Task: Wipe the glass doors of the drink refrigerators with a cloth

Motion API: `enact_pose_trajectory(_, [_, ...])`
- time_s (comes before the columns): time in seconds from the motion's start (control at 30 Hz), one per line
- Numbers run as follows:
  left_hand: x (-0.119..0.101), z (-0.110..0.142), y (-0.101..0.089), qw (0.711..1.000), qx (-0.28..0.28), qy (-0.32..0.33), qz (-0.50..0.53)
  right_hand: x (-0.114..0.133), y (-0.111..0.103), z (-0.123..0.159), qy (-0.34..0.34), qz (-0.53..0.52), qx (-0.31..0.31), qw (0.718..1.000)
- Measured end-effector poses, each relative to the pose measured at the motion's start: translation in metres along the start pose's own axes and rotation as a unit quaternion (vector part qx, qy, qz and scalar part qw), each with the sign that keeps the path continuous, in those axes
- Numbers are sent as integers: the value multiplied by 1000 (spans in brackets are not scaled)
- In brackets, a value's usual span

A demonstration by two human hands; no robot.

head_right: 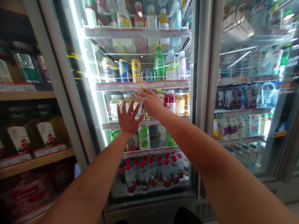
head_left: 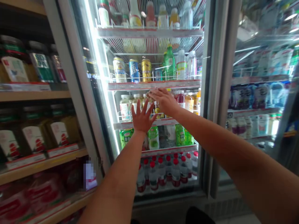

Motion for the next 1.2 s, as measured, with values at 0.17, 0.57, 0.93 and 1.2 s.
enact_pose_trajectory(0.17, [1, 0, 1, 1000, 2, 0, 2, -31, -20, -18, 91, -3, -65, 994])
enact_pose_trajectory(0.57, [0, 1, 2, 1000, 6, 4, 19, 7, -11, -27, 41, 21, 8, 999])
enact_pose_trajectory(0.93, [-3, 3, 0, 1000, -15, 26, -8, 13, -8, -21, 35, 25, 10, 999])
enact_pose_trajectory(1.2, [-8, 2, 5, 999, 2, 42, -6, -8, -13, -21, 113, 6, -46, 993])
Point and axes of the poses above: each hand's wrist, its own z-axis away from the middle knuckle, its own y-axis out of the palm, x = y × z, the point moved 10 cm from there along -z, towards the middle knuckle, and after that the axes turned 8 degrees about y, right-handed, at the moved point
